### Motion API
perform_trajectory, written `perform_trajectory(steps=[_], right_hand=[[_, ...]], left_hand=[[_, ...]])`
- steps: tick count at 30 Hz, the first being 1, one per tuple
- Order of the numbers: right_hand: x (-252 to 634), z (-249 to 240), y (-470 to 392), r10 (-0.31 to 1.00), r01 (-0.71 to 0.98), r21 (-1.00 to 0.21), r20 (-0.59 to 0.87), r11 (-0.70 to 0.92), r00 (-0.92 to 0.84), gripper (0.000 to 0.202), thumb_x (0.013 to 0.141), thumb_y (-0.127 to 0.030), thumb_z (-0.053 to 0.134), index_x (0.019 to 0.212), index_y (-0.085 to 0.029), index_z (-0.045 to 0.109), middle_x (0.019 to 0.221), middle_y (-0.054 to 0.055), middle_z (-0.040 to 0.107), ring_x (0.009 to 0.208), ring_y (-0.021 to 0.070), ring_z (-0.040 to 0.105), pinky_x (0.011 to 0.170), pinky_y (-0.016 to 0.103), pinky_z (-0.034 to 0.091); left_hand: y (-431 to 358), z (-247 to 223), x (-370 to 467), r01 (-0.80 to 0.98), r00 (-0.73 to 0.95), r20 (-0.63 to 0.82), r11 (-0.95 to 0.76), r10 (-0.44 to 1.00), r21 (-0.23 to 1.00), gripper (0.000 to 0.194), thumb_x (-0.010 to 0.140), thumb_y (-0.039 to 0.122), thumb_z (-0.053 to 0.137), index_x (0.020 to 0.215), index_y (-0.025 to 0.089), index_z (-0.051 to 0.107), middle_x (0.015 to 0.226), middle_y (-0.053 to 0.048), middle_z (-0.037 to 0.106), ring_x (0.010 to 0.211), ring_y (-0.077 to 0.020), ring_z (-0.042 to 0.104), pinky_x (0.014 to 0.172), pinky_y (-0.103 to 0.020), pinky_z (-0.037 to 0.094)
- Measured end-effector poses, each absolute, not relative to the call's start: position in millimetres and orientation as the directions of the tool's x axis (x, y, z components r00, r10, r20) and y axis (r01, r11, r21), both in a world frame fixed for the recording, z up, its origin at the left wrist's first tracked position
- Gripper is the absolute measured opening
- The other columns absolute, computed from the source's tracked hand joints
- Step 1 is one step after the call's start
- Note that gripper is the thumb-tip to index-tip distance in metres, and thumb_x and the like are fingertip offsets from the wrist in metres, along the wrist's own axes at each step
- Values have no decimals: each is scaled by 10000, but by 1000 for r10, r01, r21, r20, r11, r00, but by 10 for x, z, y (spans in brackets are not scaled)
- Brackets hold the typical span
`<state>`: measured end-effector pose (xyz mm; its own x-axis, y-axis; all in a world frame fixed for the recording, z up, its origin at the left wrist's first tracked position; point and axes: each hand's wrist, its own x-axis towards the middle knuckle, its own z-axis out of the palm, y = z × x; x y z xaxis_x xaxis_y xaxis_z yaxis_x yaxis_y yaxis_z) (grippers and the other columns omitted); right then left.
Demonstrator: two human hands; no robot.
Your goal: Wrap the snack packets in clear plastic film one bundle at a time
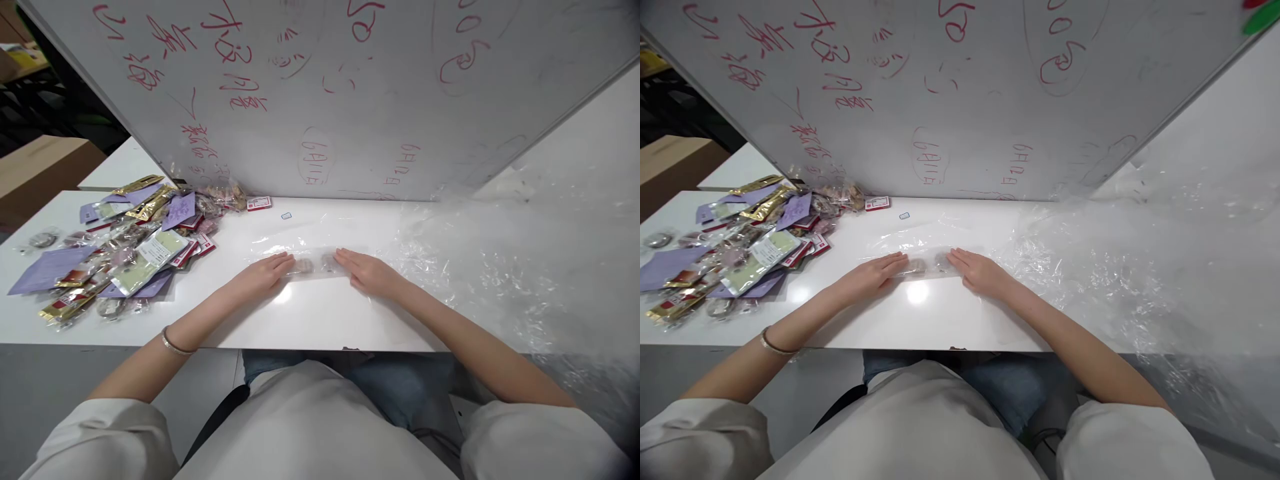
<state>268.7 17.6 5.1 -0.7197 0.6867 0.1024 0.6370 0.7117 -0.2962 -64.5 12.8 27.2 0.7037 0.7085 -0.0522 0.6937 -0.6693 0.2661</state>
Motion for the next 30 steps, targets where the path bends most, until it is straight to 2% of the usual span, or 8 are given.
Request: perform_trajectory(steps=[4, 8, 13, 16, 19, 22, 25, 30], right_hand=[[2626, 286, 295, 830, 784, -336, -12, 521, -557, 421, 928, -172, 355, 1245, -207, 629, 1174, 67, 730, 1039, 223, 686, 873, 350, 494], [2488, 512, 492, 915, 877, -347, -107, 332, -389, 303, 913, -195, 369, 1041, -226, 642, 850, 28, 735, 747, 206, 645, 672, 289, 399], [2360, 406, 745, 950, 896, -407, -167, 177, -263, 237, 884, -255, 443, 1087, -230, 562, 805, 19, 694, 689, 205, 607, 595, 277, 364], [2334, 285, 811, 975, 912, -388, -114, 131, -189, 312, 893, -298, 463, 1179, -196, 532, 959, 76, 705, 801, 240, 632, 679, 311, 411], [2330, 215, 822, 998, 938, -340, 9, 64, -64, 484, 881, -403, 541, 1281, -133, 503, 1257, 179, 616, 1092, 318, 588, 880, 382, 426], [2354, 233, 879, 997, 934, -348, 2, -76, 82, 757, 791, -588, 647, 1338, -91, 483, 1326, 215, 569, 1239, 368, 505, 975, 418, 412], [2406, 330, 1035, 975, 909, -384, -204, -160, 86, 832, 676, -644, 734, 1284, -114, 532, 1239, 182, 627, 1150, 325, 573, 888, 358, 459], [2518, 474, 1210, 837, 891, -439, -525, -113, -153, 430, 660, -570, 775, 812, -195, 627, 768, 20, 642, 674, 164, 573, 576, 260, 385]], left_hand=[[286, 503, -676, 749, 623, -181, -514, 761, 419, 470, 911, 203, 375, 1342, 184, 561, 1267, -102, 679, 1095, -242, 664, 916, -351, 507], [563, 665, -677, 787, 556, -277, -389, 784, 479, 370, 893, 260, 388, 1142, 151, 640, 868, -58, 719, 759, -205, 657, 692, -291, 479], [801, 544, -596, 892, 377, -227, -286, 898, 351, 401, 868, 249, 436, 1247, 165, 538, 895, -66, 720, 804, -224, 666, 693, -299, 489], [797, 425, -533, 932, 285, -169, -232, 943, 278, 452, 867, 214, 441, 1307, 124, 499, 1085, -168, 701, 975, -302, 670, 816, -405, 513], [687, 309, -399, 941, 265, 42, -268, 963, 206, 533, 898, 122, 359, 1426, 65, 395, 1485, -276, 427, 1394, -369, 414, 1106, -568, 325], [525, 169, -131, 845, 488, 205, -518, 849, 134, 535, 968, 180, 335, 1497, 96, 338, 1619, -206, 248, 1532, -318, 143, 1225, -549, 112], [394, 15, 187, 785, 581, 150, -600, 800, 154, 610, 997, 399, 395, 1528, 110, 313, 1633, -194, 227, 1533, -360, 104, 1223, -575, 92], [438, -87, 321, 811, 535, 131, -551, 835, 197, 622, 1005, 440, 376, 1537, 121, 326, 1605, -189, 307, 1512, -382, 183, 1206, -618, 97]])
